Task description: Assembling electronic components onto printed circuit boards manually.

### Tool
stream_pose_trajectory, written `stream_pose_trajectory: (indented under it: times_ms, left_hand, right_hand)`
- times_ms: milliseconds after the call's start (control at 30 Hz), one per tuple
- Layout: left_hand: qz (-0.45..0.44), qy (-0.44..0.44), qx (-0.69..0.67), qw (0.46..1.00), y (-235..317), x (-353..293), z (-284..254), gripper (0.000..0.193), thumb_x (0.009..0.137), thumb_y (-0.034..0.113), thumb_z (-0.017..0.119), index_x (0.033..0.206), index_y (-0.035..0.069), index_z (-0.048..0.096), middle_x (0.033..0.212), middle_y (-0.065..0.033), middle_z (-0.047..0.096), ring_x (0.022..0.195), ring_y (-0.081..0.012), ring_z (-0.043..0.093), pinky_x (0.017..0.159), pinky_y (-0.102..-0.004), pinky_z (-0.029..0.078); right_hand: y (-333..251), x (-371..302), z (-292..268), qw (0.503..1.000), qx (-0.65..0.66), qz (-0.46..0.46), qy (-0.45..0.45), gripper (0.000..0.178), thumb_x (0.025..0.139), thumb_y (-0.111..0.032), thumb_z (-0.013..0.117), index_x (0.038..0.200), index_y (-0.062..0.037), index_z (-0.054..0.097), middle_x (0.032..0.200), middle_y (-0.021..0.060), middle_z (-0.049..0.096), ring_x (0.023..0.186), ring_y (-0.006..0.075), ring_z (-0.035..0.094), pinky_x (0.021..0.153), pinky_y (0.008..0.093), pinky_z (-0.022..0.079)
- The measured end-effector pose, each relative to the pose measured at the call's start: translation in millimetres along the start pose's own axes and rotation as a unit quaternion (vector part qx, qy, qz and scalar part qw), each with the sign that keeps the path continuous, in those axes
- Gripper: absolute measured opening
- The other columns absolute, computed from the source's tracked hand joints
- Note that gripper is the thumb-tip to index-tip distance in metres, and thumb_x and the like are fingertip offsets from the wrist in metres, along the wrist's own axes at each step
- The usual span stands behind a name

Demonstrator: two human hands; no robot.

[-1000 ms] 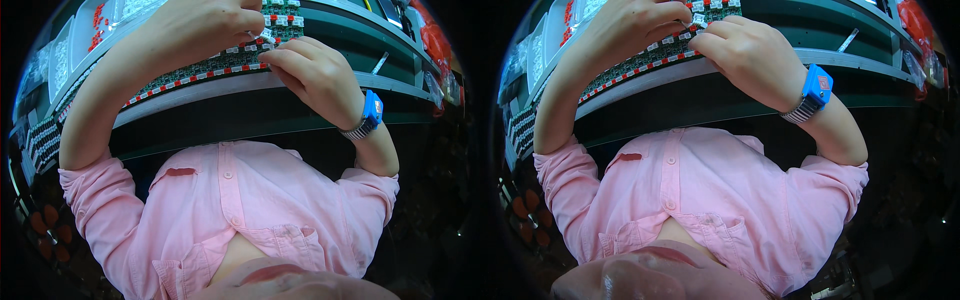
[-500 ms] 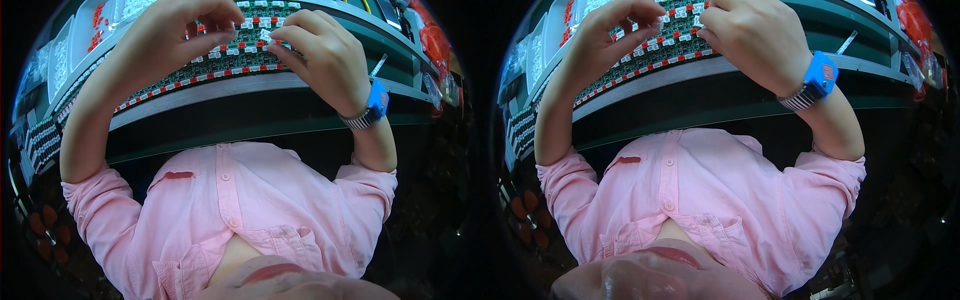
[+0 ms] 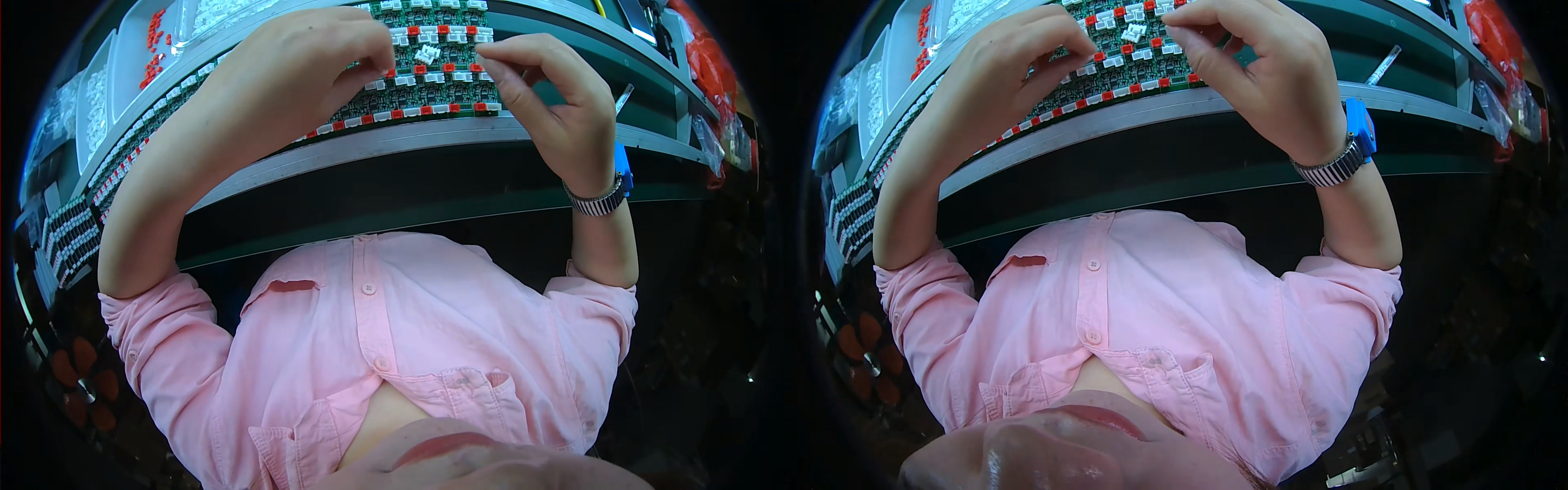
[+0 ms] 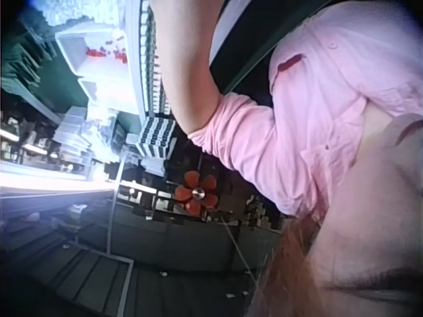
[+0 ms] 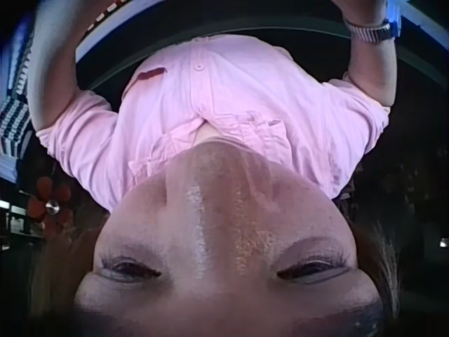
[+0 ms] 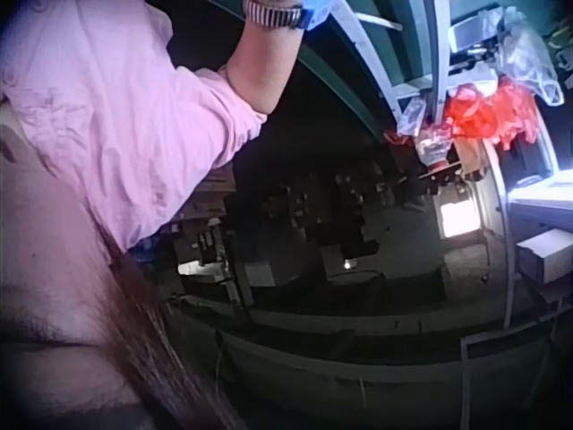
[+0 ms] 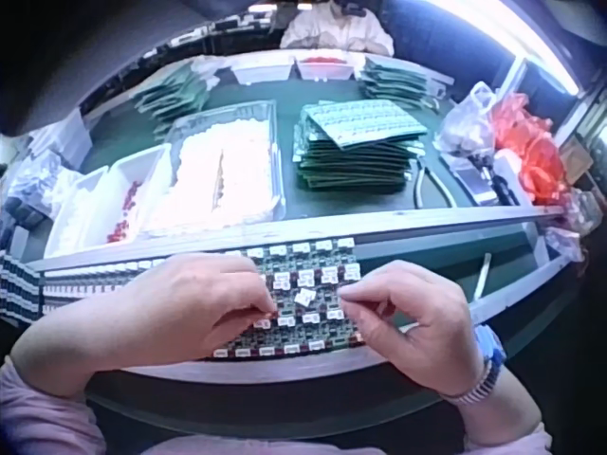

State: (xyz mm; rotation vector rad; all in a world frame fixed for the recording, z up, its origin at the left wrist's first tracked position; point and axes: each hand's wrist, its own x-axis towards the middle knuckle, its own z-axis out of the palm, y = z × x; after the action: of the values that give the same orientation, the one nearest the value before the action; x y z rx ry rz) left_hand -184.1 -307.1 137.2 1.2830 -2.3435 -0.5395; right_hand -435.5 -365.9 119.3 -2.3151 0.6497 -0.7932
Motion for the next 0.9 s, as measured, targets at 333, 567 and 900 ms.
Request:
stream_pose_trajectory:
  times_ms: [333,567,900]
  left_hand:
    - [-0.078,-0.058,0.046,0.994,16.3,9.8,-7.9,0.005,0.086,0.002,0.063,0.09,-0.001,0.064,0.083,-0.0124,0.064,0.078,-0.0276,0.062,0.072,-0.0317,0.052]
    - [-0.12,-0.149,0.063,0.98,17.1,13.5,-10.0,0.006,0.087,0.004,0.063,0.087,-0.001,0.064,0.085,-0.0124,0.064,0.078,-0.0272,0.062,0.072,-0.0319,0.051]
    - [-0.055,-0.047,0.057,0.996,17.2,23.9,2.2,0.007,0.085,0.007,0.066,0.082,0.002,0.064,0.088,-0.0109,0.062,0.078,-0.0261,0.06,0.071,-0.0317,0.05]
  right_hand:
    - [4.8,-4.2,-2.3,0.998,0.048,-0.038,0.003,0.021,0.086,0.0,0.069,0.107,-0.0012,0.068,0.101,0.0103,0.068,0.081,0.0185,0.064,0.069,0.0236,0.054]
    - [6.9,-9.6,-1.3,0.994,0.075,-0.071,-0.019,0.026,0.084,0.003,0.069,0.11,-0.0019,0.068,0.105,0.0108,0.067,0.083,0.0192,0.064,0.07,0.0242,0.055]
    - [-13.0,-11.0,-5.4,0.994,-0.058,-0.03,-0.091,0.032,0.082,0.002,0.071,0.113,-0.0059,0.068,0.096,0.0084,0.067,0.08,0.0185,0.063,0.066,0.0261,0.054]
